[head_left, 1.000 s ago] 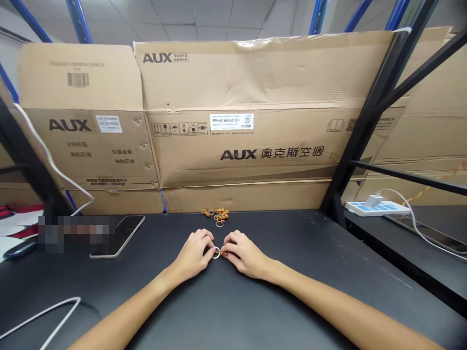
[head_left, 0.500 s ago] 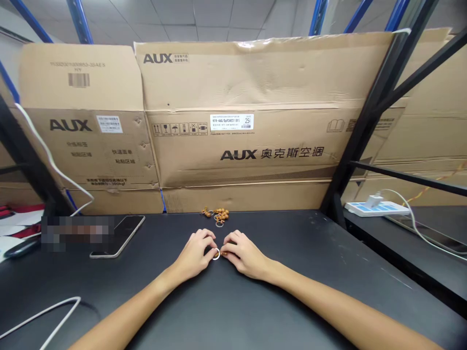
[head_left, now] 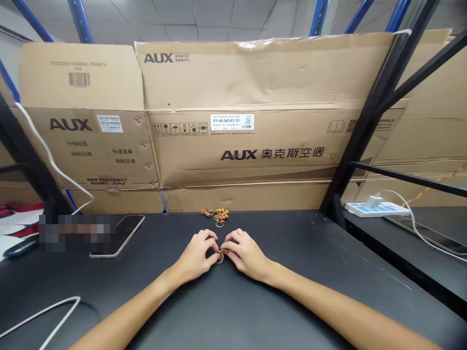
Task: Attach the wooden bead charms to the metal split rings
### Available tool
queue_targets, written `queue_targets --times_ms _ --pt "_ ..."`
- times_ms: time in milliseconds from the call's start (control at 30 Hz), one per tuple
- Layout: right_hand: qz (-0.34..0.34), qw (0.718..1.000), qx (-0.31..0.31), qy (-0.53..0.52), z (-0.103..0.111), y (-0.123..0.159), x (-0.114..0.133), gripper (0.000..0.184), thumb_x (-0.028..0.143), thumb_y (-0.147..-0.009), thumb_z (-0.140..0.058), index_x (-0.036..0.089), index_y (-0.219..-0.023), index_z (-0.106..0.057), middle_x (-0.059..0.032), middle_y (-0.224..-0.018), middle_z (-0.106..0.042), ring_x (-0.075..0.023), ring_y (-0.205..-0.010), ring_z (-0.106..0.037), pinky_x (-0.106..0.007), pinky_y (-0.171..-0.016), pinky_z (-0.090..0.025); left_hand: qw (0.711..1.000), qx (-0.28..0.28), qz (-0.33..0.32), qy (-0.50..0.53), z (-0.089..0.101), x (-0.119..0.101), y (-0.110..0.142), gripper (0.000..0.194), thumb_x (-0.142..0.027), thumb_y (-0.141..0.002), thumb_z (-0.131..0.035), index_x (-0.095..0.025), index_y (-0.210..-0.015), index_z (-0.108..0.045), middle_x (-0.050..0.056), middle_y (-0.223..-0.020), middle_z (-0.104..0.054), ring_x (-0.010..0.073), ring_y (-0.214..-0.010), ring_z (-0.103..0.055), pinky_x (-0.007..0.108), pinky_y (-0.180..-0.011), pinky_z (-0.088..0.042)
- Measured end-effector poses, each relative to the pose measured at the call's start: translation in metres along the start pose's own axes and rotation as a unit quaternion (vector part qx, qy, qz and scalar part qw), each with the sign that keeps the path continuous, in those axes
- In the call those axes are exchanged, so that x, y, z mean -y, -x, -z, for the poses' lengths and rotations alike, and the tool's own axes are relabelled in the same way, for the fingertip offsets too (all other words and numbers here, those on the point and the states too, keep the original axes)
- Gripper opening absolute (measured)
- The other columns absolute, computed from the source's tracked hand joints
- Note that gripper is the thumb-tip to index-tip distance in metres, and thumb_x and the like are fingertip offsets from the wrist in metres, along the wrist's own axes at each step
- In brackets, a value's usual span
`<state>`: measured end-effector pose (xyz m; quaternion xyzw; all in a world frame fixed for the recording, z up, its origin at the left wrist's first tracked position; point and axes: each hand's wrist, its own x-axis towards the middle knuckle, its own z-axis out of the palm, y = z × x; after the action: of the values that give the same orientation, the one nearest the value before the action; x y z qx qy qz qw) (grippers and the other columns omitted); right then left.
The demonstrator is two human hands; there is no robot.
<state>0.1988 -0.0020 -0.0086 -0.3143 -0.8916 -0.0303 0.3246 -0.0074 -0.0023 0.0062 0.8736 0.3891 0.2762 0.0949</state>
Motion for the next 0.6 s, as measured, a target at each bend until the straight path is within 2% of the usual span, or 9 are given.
queue_targets --times_ms 100,233,367,467,533,600 --pt "0.008 1.0 -0.006 -0.007 0.0003 0.0001 0.0001 0.018 0.019 -0.093 -0.046 0.02 -0.098 -0.063 -0.008 -0.096 -0.058 -0.0199 -0.087 -0.049 -0.035 -0.077 -0.043 1.0 -0.02 -0.003 -0.019 0.0001 0.0 0.0 0.01 -0.021 -0.082 -0.059 -0.02 -0.072 -0.06 0.004 -0.105 -0.058 0.0213 -0.098 -0.054 0.038 -0.087 -0.041" --pt "0.036 0.999 0.01 -0.033 0.0019 -0.0008 0.0002 0.016 0.019 -0.092 -0.048 0.02 -0.096 -0.064 -0.0076 -0.096 -0.057 -0.0193 -0.086 -0.049 -0.035 -0.078 -0.044 0.997 -0.054 0.024 -0.04 0.0 0.0029 -0.0011 0.011 -0.019 -0.08 -0.06 -0.019 -0.068 -0.059 0.004 -0.101 -0.06 0.0224 -0.095 -0.054 0.039 -0.084 -0.042" --pt "0.033 0.999 0.018 -0.032 0.0013 -0.0009 -0.0004 0.016 0.018 -0.092 -0.048 0.02 -0.096 -0.063 -0.0075 -0.096 -0.057 -0.0192 -0.087 -0.049 -0.034 -0.078 -0.044 0.995 -0.075 0.04 -0.042 -0.0011 0.0055 -0.0016 0.014 -0.017 -0.078 -0.06 -0.019 -0.064 -0.058 0.004 -0.1 -0.059 0.0227 -0.095 -0.054 0.039 -0.084 -0.042" --pt "0.023 0.999 0.015 -0.019 0.0 -0.0004 -0.0008 0.016 0.019 -0.093 -0.047 0.021 -0.097 -0.063 -0.0073 -0.096 -0.057 -0.0194 -0.088 -0.049 -0.035 -0.079 -0.044 0.996 -0.073 0.011 -0.05 -0.0012 0.0047 -0.0009 0.005 -0.016 -0.078 -0.06 -0.02 -0.079 -0.062 0.005 -0.106 -0.058 0.023 -0.098 -0.053 0.039 -0.085 -0.042" --pt "0.019 1.0 0.01 -0.016 -0.0002 -0.0002 -0.0006 0.016 0.018 -0.093 -0.047 0.021 -0.098 -0.062 -0.0072 -0.095 -0.058 -0.0195 -0.088 -0.049 -0.035 -0.079 -0.044 0.996 -0.059 -0.02 -0.059 -0.0008 0.0032 -0.0003 0.011 -0.016 -0.08 -0.06 -0.022 -0.088 -0.064 0.005 -0.109 -0.057 0.0229 -0.1 -0.053 0.039 -0.086 -0.042" --pt "0.018 1.0 0.009 -0.014 0.0002 -0.0001 -0.0003 0.016 0.018 -0.093 -0.047 0.021 -0.097 -0.062 -0.0072 -0.095 -0.058 -0.0196 -0.088 -0.049 -0.035 -0.079 -0.044 0.996 -0.043 -0.04 -0.065 -0.0006 0.002 0.0001 0.008 -0.018 -0.082 -0.06 -0.023 -0.085 -0.065 0.004 -0.109 -0.057 0.0226 -0.1 -0.053 0.039 -0.086 -0.041"
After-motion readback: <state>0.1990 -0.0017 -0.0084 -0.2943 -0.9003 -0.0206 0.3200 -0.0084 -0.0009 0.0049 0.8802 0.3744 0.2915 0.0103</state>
